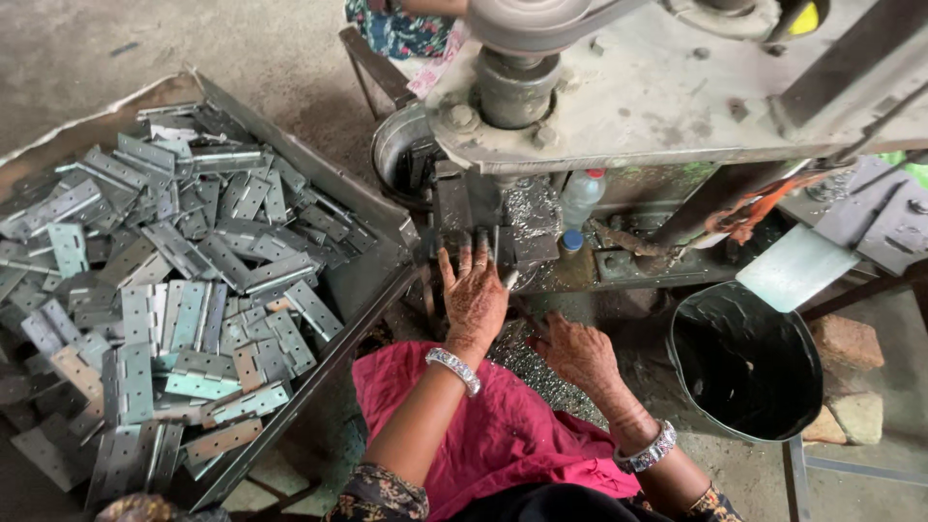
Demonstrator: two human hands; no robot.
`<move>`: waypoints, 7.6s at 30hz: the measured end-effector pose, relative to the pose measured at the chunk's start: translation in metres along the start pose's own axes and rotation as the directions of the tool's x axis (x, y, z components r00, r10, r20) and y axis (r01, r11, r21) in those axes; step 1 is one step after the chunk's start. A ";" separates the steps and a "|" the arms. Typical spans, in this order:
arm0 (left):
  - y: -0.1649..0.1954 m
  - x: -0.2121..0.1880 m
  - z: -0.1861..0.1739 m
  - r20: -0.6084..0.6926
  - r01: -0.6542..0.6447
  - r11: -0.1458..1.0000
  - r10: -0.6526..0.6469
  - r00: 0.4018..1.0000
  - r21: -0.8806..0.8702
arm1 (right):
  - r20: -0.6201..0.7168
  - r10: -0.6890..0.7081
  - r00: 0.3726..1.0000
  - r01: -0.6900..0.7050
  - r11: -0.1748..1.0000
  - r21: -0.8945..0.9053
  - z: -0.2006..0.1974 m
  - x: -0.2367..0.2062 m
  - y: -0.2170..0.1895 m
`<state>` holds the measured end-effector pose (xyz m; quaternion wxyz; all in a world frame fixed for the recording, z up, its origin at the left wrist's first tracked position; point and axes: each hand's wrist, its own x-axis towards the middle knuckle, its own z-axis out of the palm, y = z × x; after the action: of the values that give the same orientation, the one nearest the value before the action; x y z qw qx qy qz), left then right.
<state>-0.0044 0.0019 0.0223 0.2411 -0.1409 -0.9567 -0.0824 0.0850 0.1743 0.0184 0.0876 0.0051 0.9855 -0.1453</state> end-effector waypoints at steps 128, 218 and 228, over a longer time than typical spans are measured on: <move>-0.001 0.006 0.013 0.210 0.148 0.981 -0.119 0.970 -0.128 | -0.266 -0.421 0.867 0.186 0.769 -0.612 -0.020 0.017 -0.013; 0.001 -0.002 -0.001 0.022 0.022 0.999 -0.022 1.000 -0.031 | -0.010 -0.070 0.998 0.069 0.997 -0.039 0.023 0.005 0.015; -0.006 0.028 0.015 0.154 0.083 0.997 -0.081 0.985 -0.007 | -0.018 -0.134 0.991 0.132 0.986 -0.105 0.000 0.026 0.013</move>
<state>-0.0365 0.0058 0.0224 0.1623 -0.1089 -0.9768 -0.0877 0.0599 0.1865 0.0100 0.0652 -0.0634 0.9909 -0.0992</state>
